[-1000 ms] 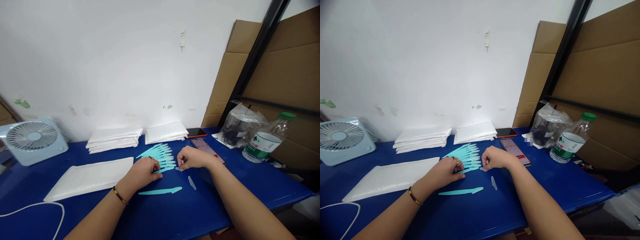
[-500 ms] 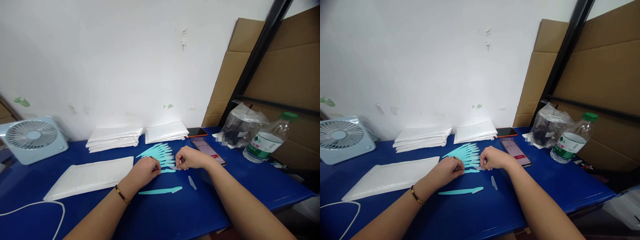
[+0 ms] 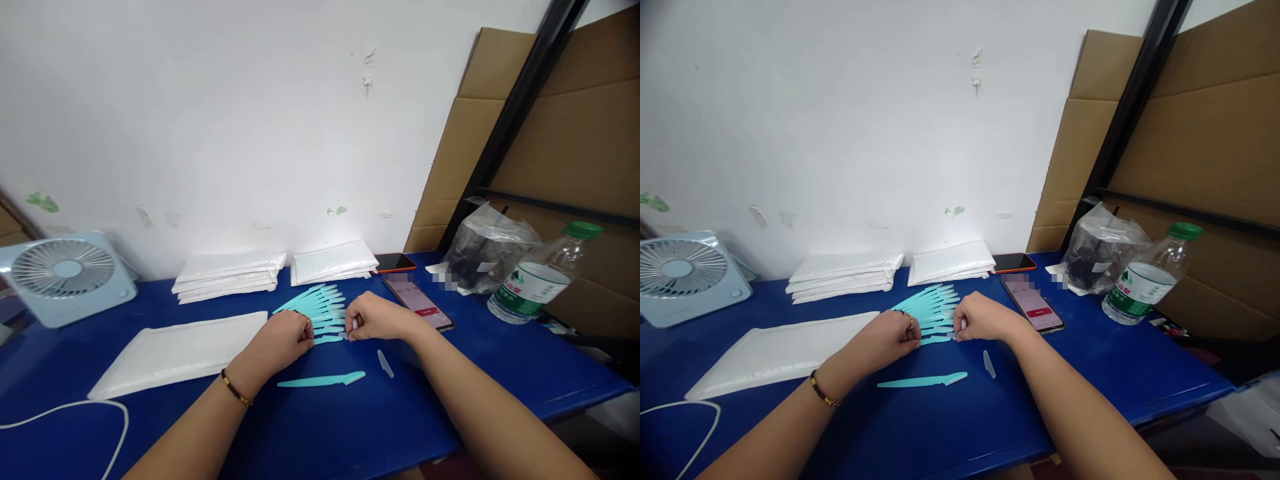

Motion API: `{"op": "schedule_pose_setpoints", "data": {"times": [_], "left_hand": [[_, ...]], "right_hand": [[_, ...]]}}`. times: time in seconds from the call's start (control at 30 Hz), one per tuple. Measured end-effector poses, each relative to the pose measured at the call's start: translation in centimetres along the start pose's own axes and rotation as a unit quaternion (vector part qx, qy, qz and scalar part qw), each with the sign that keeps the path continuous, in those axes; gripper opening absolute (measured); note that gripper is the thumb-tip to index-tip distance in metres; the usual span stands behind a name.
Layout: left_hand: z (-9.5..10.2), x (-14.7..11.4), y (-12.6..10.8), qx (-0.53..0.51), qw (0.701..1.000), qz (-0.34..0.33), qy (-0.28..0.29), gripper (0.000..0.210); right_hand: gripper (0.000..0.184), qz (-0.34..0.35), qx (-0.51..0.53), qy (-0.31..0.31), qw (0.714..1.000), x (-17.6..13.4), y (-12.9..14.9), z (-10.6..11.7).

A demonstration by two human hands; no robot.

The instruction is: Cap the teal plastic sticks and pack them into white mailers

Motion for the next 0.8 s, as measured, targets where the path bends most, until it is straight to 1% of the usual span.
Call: {"op": "schedule_pose_setpoints", "data": {"times": [0.1,0.2,0.3,0.4,0.47,0.5,0.53,0.57,0.63,0.7,0.8], "left_hand": [[-0.7,0.4,-0.2,-0.006,1.0,-0.015,-0.007,0.011],[-1.5,0.9,-0.6,-0.006,0.999,-0.032,-0.028,0.011],[-1.9,1.3,-1.0,-0.006,0.999,-0.038,-0.035,0.013],[-1.1,0.9,-1.5,-0.011,0.998,-0.033,-0.054,0.016],[-0.1,0.3,-1.8,-0.033,0.997,-0.027,-0.072,0.023],[0.3,-0.1,-1.9,-0.05,0.996,-0.031,-0.063,0.027],[0.5,-0.5,-2.2,-0.067,0.996,-0.043,-0.037,0.03],[0.6,-0.8,-2.5,-0.079,0.995,-0.059,0.0,0.033],[0.4,-1.4,-2.9,-0.084,0.991,-0.082,0.065,0.037],[0.0,-1.5,-2.8,-0.081,0.989,-0.08,0.095,0.031],[-0.4,-1.3,-2.6,-0.081,0.99,-0.071,0.094,0.015]], "right_hand": [[0.015,0.006,0.008,0.0,1.0,0.1,0.2,-0.2],[0.013,0.019,0.013,-0.004,1.0,0.4,0.3,-0.5],[0.013,0.015,0.011,-0.01,1.0,0.6,0.0,-0.5],[0.019,0.013,0.01,-0.017,1.0,0.0,-0.3,0.6],[0.027,0.034,0.021,0.0,0.999,-1.0,-0.2,1.7],[0.029,0.052,0.032,0.025,0.998,-1.5,0.0,2.1],[0.03,0.066,0.043,0.066,0.995,-2.1,0.1,2.3],[0.03,0.073,0.048,0.105,0.991,-2.6,0.1,2.3],[0.031,0.072,0.049,0.166,0.982,-3.3,0.0,1.9],[0.031,0.059,0.037,0.196,0.978,-3.2,-0.2,1.1],[0.028,0.041,0.019,0.205,0.978,-2.6,-0.3,-0.1]]}}
Point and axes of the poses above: each hand's wrist, its own x-axis towards the middle knuckle, its own z-axis out of the back of the hand, y = z × x, the point moved 5 cm from there along x, towards the middle knuckle, and after that the axes turned 5 degrees about -y, right-handed, at the moved point
